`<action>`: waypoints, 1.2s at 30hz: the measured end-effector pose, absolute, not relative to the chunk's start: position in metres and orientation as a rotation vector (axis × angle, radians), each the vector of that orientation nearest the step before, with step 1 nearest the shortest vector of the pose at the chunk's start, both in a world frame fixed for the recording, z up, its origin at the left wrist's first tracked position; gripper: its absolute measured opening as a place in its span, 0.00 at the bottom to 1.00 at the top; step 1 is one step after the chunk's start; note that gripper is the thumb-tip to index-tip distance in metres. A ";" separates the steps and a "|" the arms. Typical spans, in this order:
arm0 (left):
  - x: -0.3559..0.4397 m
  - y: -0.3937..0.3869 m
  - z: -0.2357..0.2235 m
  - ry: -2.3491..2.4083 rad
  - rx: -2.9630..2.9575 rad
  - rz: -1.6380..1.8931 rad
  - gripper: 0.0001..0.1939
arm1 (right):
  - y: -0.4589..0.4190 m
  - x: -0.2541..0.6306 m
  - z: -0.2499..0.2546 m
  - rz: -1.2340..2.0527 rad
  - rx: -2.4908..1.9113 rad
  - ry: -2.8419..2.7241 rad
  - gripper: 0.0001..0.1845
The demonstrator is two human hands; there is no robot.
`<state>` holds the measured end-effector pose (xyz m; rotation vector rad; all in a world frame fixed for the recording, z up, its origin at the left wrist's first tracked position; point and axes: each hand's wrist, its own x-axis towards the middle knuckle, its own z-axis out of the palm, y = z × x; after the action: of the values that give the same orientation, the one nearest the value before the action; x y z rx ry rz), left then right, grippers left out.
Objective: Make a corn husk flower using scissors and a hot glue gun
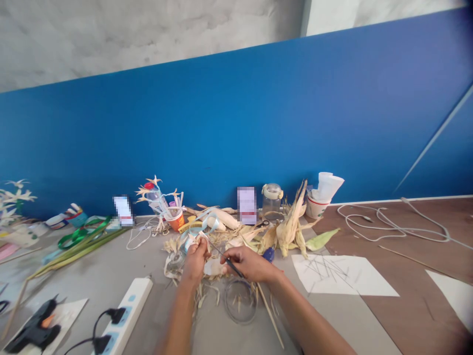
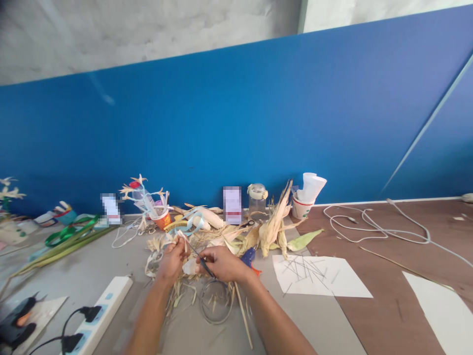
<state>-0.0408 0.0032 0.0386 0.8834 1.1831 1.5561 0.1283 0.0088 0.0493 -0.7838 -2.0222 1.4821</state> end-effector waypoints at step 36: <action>-0.037 0.005 0.022 1.384 1.034 1.519 0.23 | 0.001 0.115 0.046 0.984 -0.994 -2.117 0.10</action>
<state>-0.0368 0.0051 0.0225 1.0343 1.3842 1.5191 0.1152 0.0015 0.0465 -0.9941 -2.1167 0.9837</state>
